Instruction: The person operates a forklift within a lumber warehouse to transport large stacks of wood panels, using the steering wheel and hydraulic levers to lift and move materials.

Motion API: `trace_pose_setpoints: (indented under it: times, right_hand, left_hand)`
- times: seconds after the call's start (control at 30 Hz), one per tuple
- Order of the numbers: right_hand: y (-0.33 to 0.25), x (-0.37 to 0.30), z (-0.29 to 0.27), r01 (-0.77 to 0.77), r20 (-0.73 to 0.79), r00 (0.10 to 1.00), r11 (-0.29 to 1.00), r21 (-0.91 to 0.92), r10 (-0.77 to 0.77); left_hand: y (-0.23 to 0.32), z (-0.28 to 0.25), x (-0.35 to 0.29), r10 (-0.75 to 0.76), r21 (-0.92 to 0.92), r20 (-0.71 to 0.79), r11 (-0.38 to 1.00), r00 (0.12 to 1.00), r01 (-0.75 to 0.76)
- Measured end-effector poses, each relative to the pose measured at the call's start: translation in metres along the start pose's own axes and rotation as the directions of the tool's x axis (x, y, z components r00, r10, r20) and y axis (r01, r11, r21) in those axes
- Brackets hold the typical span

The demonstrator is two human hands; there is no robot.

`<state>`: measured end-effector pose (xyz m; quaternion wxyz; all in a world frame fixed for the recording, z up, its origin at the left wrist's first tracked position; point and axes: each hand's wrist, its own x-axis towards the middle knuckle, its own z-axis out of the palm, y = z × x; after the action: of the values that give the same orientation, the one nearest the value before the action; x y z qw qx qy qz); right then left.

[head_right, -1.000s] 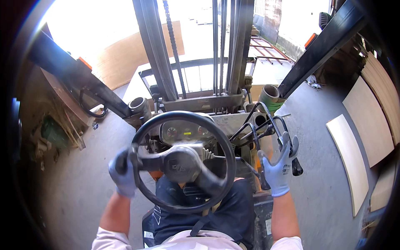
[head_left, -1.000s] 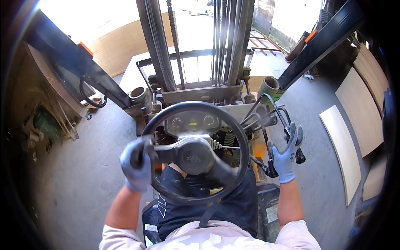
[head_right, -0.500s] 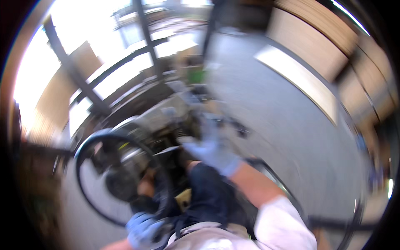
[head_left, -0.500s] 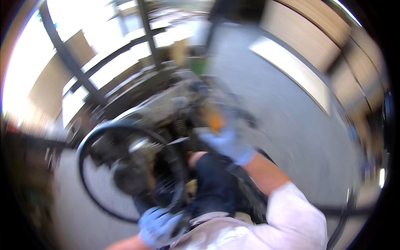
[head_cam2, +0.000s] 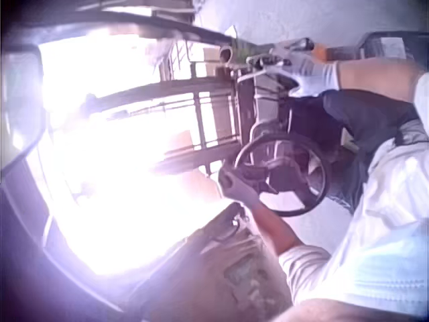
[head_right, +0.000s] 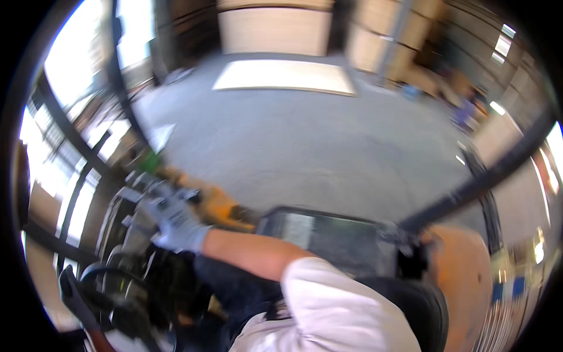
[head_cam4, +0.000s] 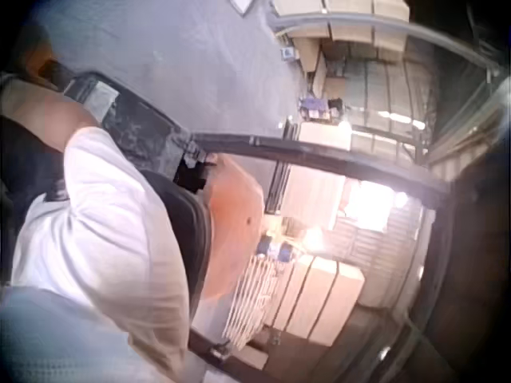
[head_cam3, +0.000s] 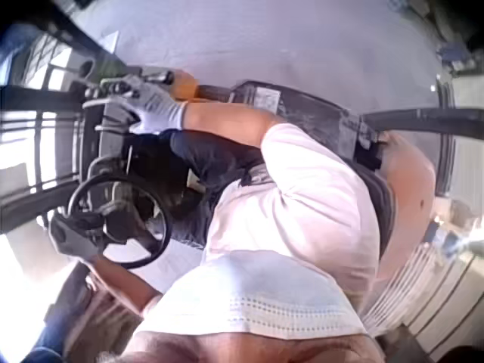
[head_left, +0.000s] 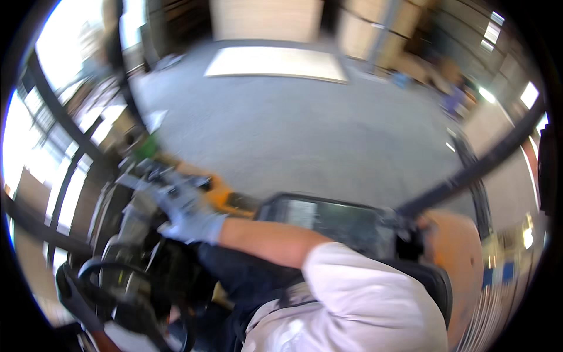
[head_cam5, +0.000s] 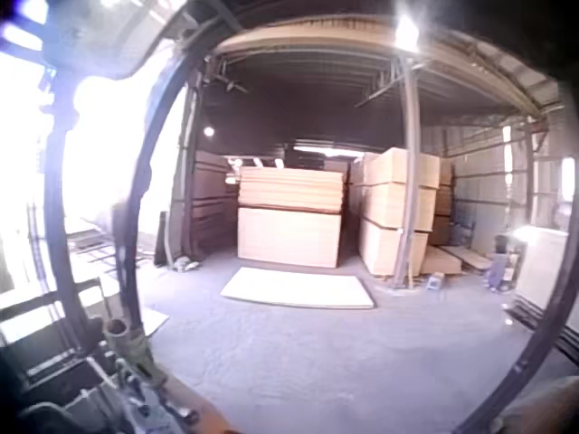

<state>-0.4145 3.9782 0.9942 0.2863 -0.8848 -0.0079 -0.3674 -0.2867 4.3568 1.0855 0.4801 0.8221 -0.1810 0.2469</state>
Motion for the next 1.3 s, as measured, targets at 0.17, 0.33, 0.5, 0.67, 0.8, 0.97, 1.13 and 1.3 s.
trace_pose_setpoints:
  times: [0.17, 0.33, 0.5, 0.67, 0.8, 0.97, 1.13, 1.3]
  right_hand:
    - [0.034, -0.043, -0.04, 0.001, -0.077, 0.997, 0.997, -0.078, -0.007]
    - [0.004, -0.063, -0.053, -0.069, 0.045, 0.996, 0.98, -0.188, 0.079]
    - [0.003, -0.02, -0.042, -0.154, 0.132, 0.979, 0.987, -0.037, 0.158]
    - [0.011, -0.046, -0.039, -0.211, 0.134, 0.966, 0.973, -0.094, 0.222]
    - [0.015, -0.086, -0.015, -0.194, 0.126, 0.971, 0.978, -0.08, 0.203]
    - [-0.013, -0.1, -0.004, -0.131, -0.009, 0.991, 0.991, -0.019, 0.131]
    - [0.014, -0.119, 0.009, -0.14, -0.019, 0.99, 0.987, 0.073, 0.142]
    - [-0.05, -0.127, 0.008, -0.219, -0.072, 0.972, 0.972, 0.081, 0.225]
  left_hand:
    - [0.003, -0.07, -0.178, -0.16, -0.023, -0.02, 0.987, 0.987, 0.16]
    - [0.099, -0.003, -0.274, 0.319, 0.047, 0.566, 0.908, 0.76, -0.416]
    - [0.142, 0.123, -0.112, 0.547, -0.172, 0.633, 0.789, 0.548, -0.589]
    - [0.087, 0.017, 0.002, 0.119, 0.017, 0.191, 0.992, 0.974, -0.124]
    - [0.015, -0.073, -0.093, 0.107, -0.006, -0.081, 0.994, 0.991, -0.108]
    - [0.045, -0.057, -0.195, 0.178, -0.067, 0.238, 0.984, 0.955, -0.166]
    - [0.069, 0.028, -0.196, 0.372, -0.085, 0.369, 0.926, 0.852, -0.367]
    - [0.082, 0.04, -0.132, 0.496, -0.293, 0.558, 0.868, 0.665, -0.402]
